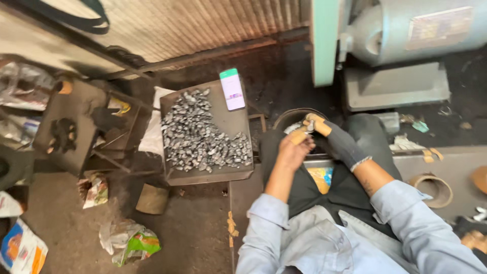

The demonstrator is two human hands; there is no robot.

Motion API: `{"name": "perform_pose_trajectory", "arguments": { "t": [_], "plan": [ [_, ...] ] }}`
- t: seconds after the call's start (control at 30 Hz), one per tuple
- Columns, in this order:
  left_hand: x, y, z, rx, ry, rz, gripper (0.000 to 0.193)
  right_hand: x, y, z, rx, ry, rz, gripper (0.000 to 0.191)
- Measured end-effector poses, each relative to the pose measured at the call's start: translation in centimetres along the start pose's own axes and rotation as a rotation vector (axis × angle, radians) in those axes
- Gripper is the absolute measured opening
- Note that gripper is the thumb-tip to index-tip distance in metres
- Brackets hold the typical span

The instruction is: The person sits on the floor and grinds small metal castings one at a time against a running bench grinder, producing sparks, then places the finished piece into a tray filled with similar ground pieces and picks up the next rough piece from a container.

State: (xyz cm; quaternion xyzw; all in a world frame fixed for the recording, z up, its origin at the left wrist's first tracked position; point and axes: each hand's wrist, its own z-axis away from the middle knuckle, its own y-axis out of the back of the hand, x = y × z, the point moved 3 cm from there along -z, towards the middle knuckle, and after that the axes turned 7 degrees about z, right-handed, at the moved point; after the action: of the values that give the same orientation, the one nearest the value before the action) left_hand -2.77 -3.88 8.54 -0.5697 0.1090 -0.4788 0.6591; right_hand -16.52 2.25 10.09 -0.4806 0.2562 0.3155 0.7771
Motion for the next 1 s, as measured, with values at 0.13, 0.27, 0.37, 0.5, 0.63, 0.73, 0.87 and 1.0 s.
{"name": "perform_pose_trajectory", "arguments": {
  "t": [0.13,0.27,0.37,0.5,0.63,0.73,0.87,1.0],
  "plan": [
    [-6.8,0.1,0.9,0.057,0.214,0.042,0.023,-0.2,2.9,1.0,-0.166,-0.110,-0.051,0.034],
    [-6.6,-0.8,0.1,-0.182,0.208,-0.260,0.020,-1.7,3.3,2.9,-0.113,-0.088,-0.033,0.041],
    [-4.7,-1.8,-3.8,-0.220,0.277,-0.340,0.018,-3.9,2.4,1.6,-0.074,0.007,-0.076,0.039],
    [-3.5,-2.6,-10.3,-0.098,0.268,-0.073,0.017,-6.1,2.7,-3.6,-0.041,0.155,0.297,0.031],
    [-4.1,-2.0,-13.7,0.002,0.311,0.292,0.003,-4.7,4.6,-8.6,0.193,0.066,0.339,0.027],
    [-4.1,-0.8,-15.1,0.084,0.246,0.215,0.013,-3.4,4.6,-10.6,0.320,-0.120,0.440,0.029],
    [-3.1,0.0,-14.3,-0.111,0.213,0.027,0.015,-4.7,2.9,-7.9,0.247,-0.008,0.459,0.037],
    [0.6,-0.7,-10.5,-0.391,0.128,-0.771,0.029,-9.0,-0.1,-1.1,0.100,0.485,1.188,0.045]
  ]
}}
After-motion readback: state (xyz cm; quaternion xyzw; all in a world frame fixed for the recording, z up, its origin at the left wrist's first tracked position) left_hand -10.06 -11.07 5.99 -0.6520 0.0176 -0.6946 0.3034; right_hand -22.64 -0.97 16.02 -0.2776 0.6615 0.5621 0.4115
